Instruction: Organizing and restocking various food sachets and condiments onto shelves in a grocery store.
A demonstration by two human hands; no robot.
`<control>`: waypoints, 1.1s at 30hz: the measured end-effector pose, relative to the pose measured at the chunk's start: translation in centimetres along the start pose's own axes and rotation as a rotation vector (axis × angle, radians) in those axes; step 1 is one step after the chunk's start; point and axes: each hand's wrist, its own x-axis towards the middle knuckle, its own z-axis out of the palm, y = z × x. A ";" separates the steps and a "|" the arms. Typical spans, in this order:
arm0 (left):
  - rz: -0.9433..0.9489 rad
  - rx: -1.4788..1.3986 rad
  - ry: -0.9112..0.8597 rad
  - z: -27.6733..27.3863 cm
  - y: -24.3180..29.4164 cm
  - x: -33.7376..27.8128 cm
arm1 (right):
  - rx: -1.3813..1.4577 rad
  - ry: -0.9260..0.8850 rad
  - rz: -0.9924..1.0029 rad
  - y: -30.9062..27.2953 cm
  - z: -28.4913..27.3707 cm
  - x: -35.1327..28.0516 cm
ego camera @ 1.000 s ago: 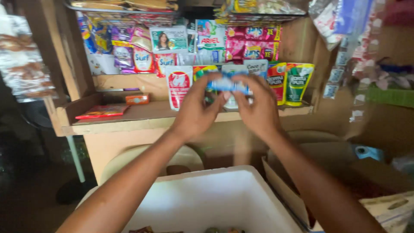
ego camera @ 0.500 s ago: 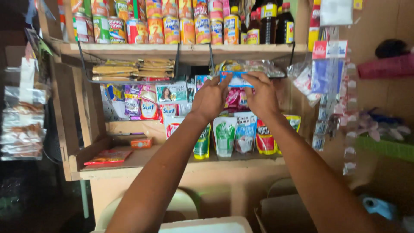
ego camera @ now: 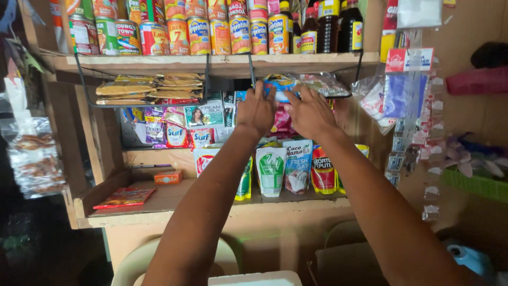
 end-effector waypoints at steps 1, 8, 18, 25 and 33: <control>-0.019 0.002 -0.046 -0.4 0.1 0.1 | 0.013 -0.047 0.036 -0.5 -0.7 0.2; 0.101 0.115 -0.002 3.8 -1.7 2.2 | 0.034 0.048 0.024 0.6 1.1 2.2; 0.049 0.110 -0.065 2.8 -1.7 2.7 | -0.060 -0.289 0.088 1.4 2.6 4.9; 0.075 0.039 -0.116 1.8 -2.7 1.2 | 0.053 -0.225 0.141 0.8 2.4 3.4; 0.129 -0.141 0.040 -1.4 -1.5 -3.1 | 0.042 0.109 -0.005 -2.0 2.1 -1.5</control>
